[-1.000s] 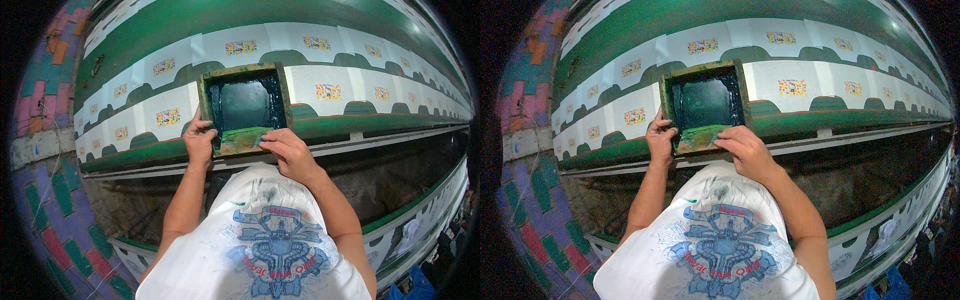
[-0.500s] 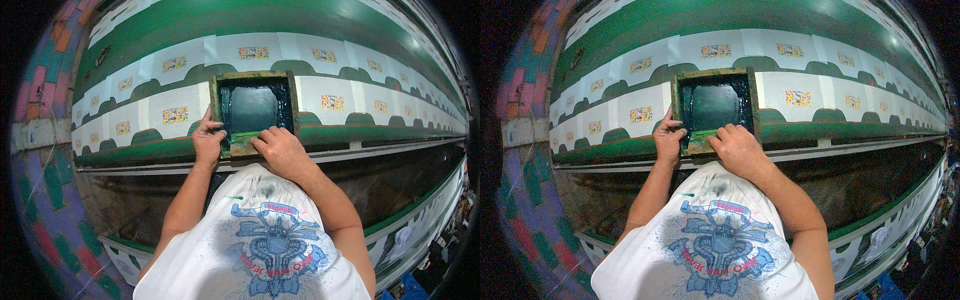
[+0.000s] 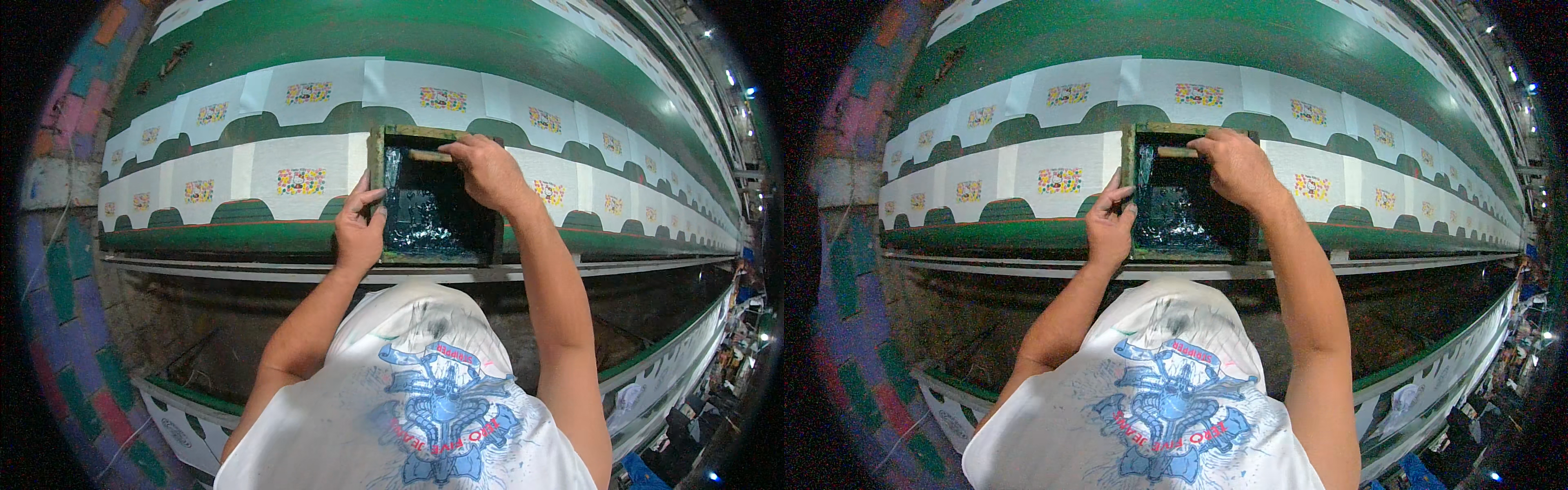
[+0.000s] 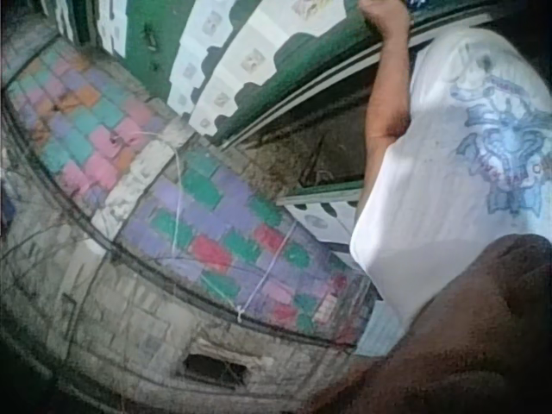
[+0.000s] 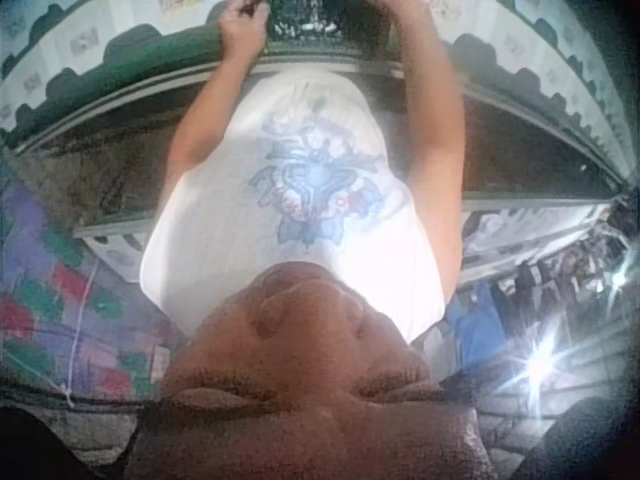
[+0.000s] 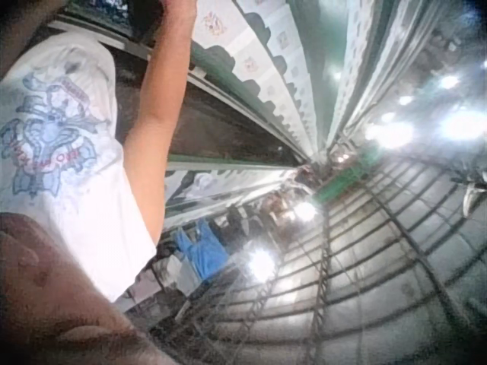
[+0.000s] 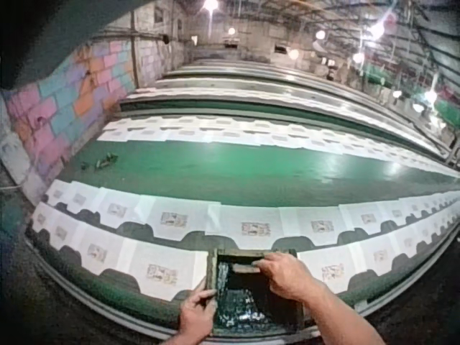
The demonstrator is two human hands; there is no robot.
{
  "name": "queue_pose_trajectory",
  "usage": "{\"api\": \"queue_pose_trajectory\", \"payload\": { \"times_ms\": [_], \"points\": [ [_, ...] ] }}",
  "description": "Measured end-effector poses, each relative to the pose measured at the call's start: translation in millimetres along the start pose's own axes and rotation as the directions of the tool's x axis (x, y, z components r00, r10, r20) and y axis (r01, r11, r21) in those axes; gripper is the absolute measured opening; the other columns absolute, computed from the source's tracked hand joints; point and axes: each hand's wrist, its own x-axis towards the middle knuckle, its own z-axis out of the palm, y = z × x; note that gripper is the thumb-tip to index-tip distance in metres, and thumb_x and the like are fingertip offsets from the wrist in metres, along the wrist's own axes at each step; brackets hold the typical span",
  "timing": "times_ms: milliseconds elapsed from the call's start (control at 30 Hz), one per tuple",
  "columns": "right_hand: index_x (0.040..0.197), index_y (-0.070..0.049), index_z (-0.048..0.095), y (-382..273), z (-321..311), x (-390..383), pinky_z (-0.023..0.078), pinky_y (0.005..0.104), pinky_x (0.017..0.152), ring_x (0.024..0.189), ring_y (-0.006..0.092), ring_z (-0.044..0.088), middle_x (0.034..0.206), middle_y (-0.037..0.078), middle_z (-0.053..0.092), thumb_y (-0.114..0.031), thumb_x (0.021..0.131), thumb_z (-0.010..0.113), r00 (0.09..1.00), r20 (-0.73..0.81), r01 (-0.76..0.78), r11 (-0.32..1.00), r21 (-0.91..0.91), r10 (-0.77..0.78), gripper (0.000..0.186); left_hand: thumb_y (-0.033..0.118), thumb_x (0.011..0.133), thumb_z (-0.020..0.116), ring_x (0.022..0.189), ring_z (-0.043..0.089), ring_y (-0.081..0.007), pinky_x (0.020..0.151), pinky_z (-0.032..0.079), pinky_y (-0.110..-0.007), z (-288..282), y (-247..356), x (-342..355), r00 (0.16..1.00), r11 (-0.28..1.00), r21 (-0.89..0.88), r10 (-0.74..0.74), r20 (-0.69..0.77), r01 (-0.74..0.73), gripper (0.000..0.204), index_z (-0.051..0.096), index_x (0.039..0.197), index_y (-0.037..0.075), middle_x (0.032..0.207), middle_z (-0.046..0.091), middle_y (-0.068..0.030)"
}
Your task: The person holds a screen-printing frame over a conveyor of white paper sheets and uses a squeegee to spread green ink across the screen. The person repeatedly wipes the screen surface with the squeegee, maintaining ink distribution while the conveyor moves beneath.
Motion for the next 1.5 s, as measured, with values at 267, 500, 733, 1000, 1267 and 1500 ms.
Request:
{"api": "queue_pose_trajectory", "payload": {
  "times_ms": [267, 500, 733, 1000, 1267, 1500],
  "points": [
    [0.129, -0.004, 0.079, -32, 17, -38, 0.057, 0.0508, 0.096, 0.108, 0.0416, 0.07, 0.114, 0.018, 0.076, 0.006, 0.076, 0.073, 0.999, -0.019, 0.037, 0.999, -0.02, -0.038, 0.054, -0.014, 0.095, 0.069, 0.164, 0.045, -0.0375, 0.134, 0.032, -0.045, -7, -5, -1, 0.999, 0.996, 0.083, 0.032, 0.039, -0.035, 0.031, 0.076, 0.122, -0.002, 0.174, 0.047, -0.032],
    [0.134, -0.003, 0.077, -78, 28, -98, 0.054, 0.0482, 0.097, 0.111, 0.0366, 0.068, 0.122, 0.016, 0.075, 0.005, 0.081, 0.072, 1.0, 0.013, 0.029, 1.0, 0.002, -0.029, 0.053, -0.012, 0.096, 0.07, 0.164, 0.046, -0.0374, 0.134, 0.033, -0.045, -3, -12, 1, 0.999, 0.997, -0.066, 0.046, 0.009, -0.045, 0.033, 0.075, 0.127, -0.002, 0.172, 0.049, -0.0315],
    [0.133, -0.004, 0.076, -85, 24, -120, 0.056, 0.0485, 0.1, 0.114, 0.0356, 0.071, 0.125, 0.015, 0.076, 0.004, 0.078, 0.078, 1.0, 0.001, 0.014, 0.994, 0.107, -0.014, 0.055, -0.008, 0.084, 0.073, 0.161, 0.048, -0.039, 0.131, 0.039, -0.047, -3, 12, -1, 0.993, 0.899, 0.424, 0.079, 0.084, -0.107, 0.039, 0.081, 0.121, 0.004, 0.173, 0.05, -0.0289],
    [0.12, -0.004, 0.078, -35, 28, -162, 0.057, 0.0512, 0.101, 0.12, 0.0375, 0.074, 0.122, 0.014, 0.078, 0.005, 0.081, 0.079, 0.944, -0.326, 0.07, 0.946, 0.317, 0.04, 0.04, -0.012, 0.078, 0.071, 0.157, 0.053, -0.0379, 0.13, 0.038, -0.048, 24, 28, -5, 0.988, 0.914, 0.378, 0.155, 0.01, -0.147, 0.027, 0.08, 0.097, 0.006, 0.169, 0.056, -0.0294],
    [0.119, -0.003, 0.08, 67, -2, -245, 0.056, 0.0517, 0.105, 0.121, 0.0392, 0.073, 0.124, 0.016, 0.078, 0.008, 0.08, 0.077, 0.925, -0.363, 0.009, 0.948, 0.319, 0.114, 0.04, -0.011, 0.079, 0.072, 0.157, 0.052, -0.0389, 0.131, 0.037, -0.048, 167, 2, -28, 0.981, 0.947, 0.26, 0.195, 0.012, -0.191, 0.028, 0.081, 0.098, 0.008, 0.172, 0.053, -0.0279],
    [0.117, -0.003, 0.08, 139, -21, -302, 0.057, 0.0525, 0.105, 0.12, 0.0396, 0.073, 0.122, 0.017, 0.078, 0.004, 0.084, 0.074, 0.924, -0.356, -0.017, 0.944, 0.328, 0.14, 0.034, -0.012, 0.08, 0.073, 0.16, 0.051, -0.0375, 0.131, 0.037, -0.045, 254, -19, -46, 0.998, 0.978, 0.198, 0.062, 0.011, -0.063, 0.026, 0.08, 0.099, 0.005, 0.172, 0.052, -0.0284]
  ]
}}
